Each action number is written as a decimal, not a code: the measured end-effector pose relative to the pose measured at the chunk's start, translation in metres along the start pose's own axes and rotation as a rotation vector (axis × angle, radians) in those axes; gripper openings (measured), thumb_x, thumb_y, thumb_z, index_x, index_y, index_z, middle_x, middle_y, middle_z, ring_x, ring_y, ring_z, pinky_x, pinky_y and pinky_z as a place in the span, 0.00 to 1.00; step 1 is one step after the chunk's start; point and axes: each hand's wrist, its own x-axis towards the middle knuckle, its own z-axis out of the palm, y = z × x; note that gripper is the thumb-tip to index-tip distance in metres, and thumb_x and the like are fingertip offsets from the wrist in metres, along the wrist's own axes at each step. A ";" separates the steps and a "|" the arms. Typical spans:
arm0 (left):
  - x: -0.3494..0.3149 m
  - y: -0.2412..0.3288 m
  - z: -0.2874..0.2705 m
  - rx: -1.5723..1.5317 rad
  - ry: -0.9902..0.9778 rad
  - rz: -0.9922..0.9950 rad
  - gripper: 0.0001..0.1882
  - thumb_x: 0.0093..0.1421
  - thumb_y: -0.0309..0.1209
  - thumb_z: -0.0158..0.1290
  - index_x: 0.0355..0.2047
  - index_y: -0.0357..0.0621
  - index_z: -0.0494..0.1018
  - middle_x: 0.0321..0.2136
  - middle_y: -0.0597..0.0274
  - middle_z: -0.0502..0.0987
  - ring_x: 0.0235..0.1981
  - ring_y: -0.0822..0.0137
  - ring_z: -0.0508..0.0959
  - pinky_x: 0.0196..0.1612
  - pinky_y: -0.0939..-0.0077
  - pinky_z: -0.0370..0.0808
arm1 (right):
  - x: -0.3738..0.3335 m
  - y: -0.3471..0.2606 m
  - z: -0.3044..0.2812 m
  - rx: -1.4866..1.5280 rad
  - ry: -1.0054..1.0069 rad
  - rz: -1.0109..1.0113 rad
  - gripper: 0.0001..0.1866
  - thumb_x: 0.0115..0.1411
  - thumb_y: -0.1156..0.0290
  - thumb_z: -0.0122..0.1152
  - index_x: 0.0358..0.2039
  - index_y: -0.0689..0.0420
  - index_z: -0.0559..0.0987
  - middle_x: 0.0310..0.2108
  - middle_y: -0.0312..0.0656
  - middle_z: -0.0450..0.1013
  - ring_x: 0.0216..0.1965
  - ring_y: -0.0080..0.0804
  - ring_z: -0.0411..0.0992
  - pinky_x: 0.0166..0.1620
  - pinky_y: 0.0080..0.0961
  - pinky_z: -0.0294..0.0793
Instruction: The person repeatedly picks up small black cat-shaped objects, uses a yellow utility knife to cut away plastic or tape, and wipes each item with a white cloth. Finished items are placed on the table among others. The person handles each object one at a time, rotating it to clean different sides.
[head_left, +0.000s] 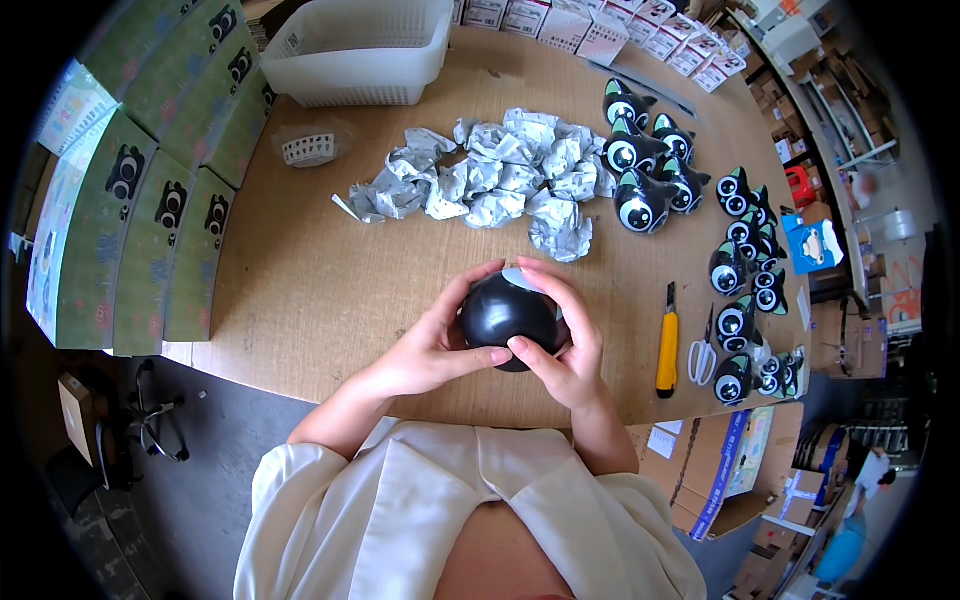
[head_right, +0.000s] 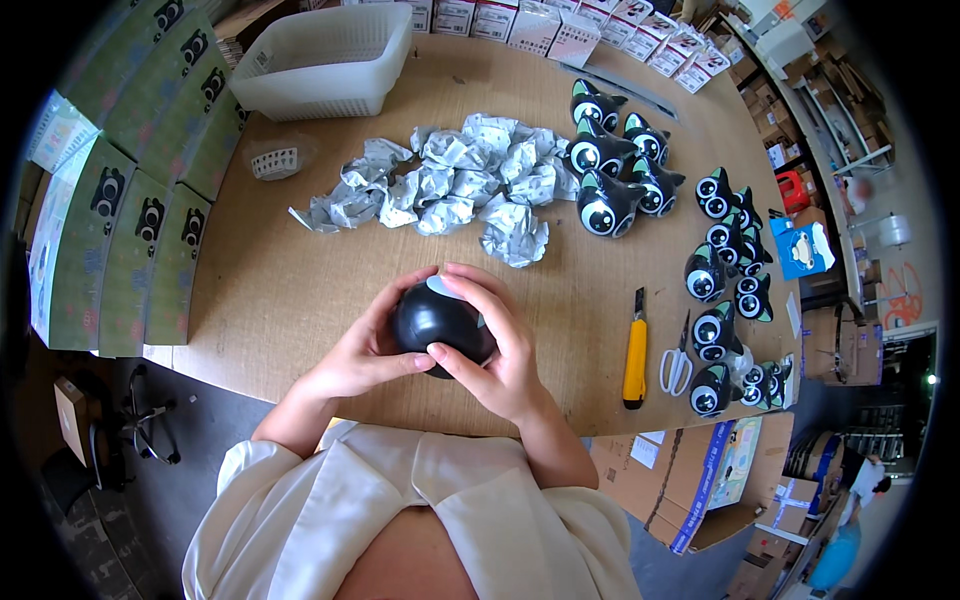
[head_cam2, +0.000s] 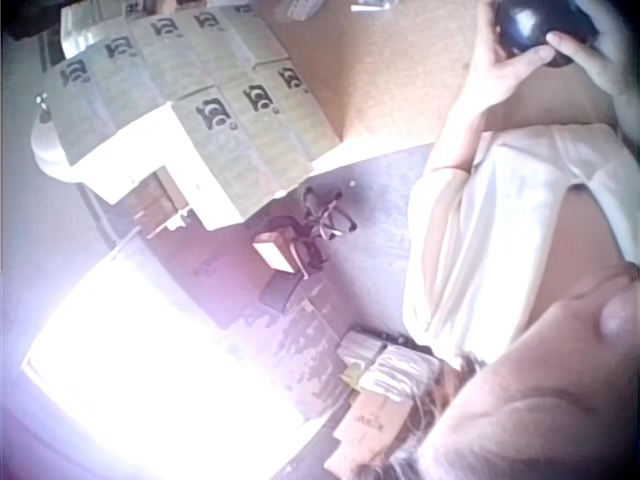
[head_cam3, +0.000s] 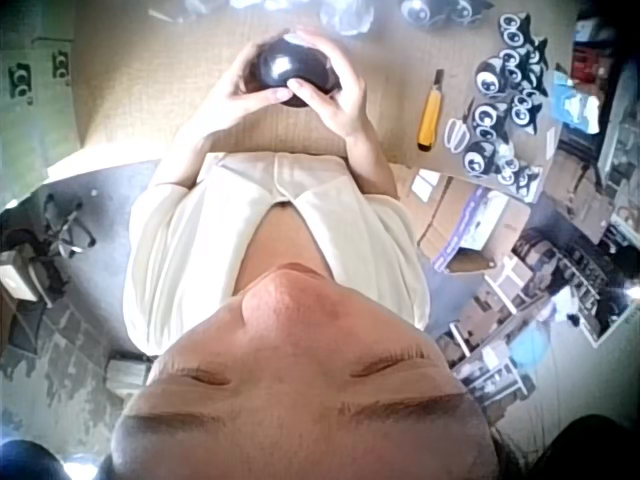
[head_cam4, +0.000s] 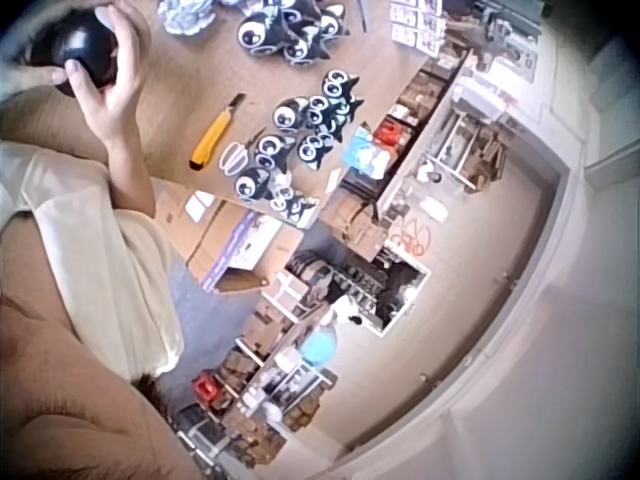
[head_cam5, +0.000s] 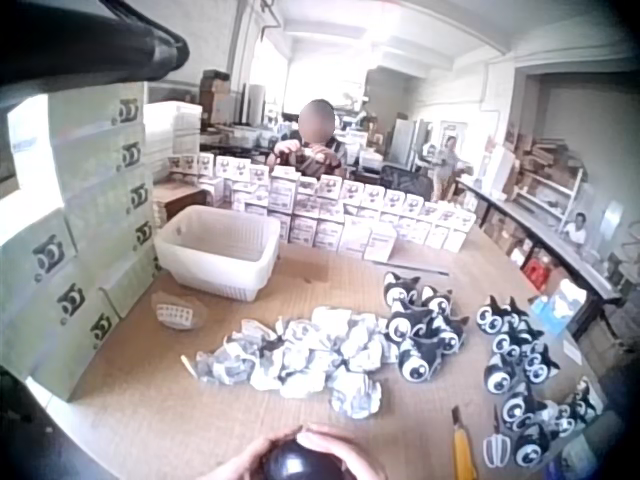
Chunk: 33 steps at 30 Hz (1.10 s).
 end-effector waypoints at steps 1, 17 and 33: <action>0.000 0.000 0.000 0.004 0.001 0.011 0.45 0.56 0.19 0.60 0.68 0.43 0.46 0.62 0.56 0.57 0.61 0.65 0.63 0.58 0.69 0.70 | 0.001 -0.002 -0.001 -0.014 0.005 -0.013 0.29 0.52 0.72 0.69 0.54 0.64 0.72 0.56 0.53 0.67 0.55 0.43 0.69 0.55 0.33 0.69; -0.001 0.003 0.002 -0.004 -0.007 0.014 0.44 0.56 0.20 0.61 0.67 0.41 0.47 0.61 0.55 0.58 0.61 0.65 0.62 0.61 0.70 0.66 | -0.001 -0.001 0.000 -0.047 -0.005 -0.030 0.30 0.51 0.70 0.70 0.54 0.64 0.72 0.56 0.53 0.67 0.55 0.45 0.69 0.56 0.35 0.69; -0.019 0.019 0.009 0.592 -0.119 0.330 0.51 0.48 0.37 0.69 0.64 0.38 0.49 0.59 0.43 0.57 0.61 0.49 0.61 0.62 0.57 0.59 | -0.015 0.000 0.007 -0.071 0.022 -0.520 0.38 0.48 0.59 0.75 0.55 0.58 0.66 0.57 0.56 0.64 0.56 0.62 0.66 0.55 0.53 0.70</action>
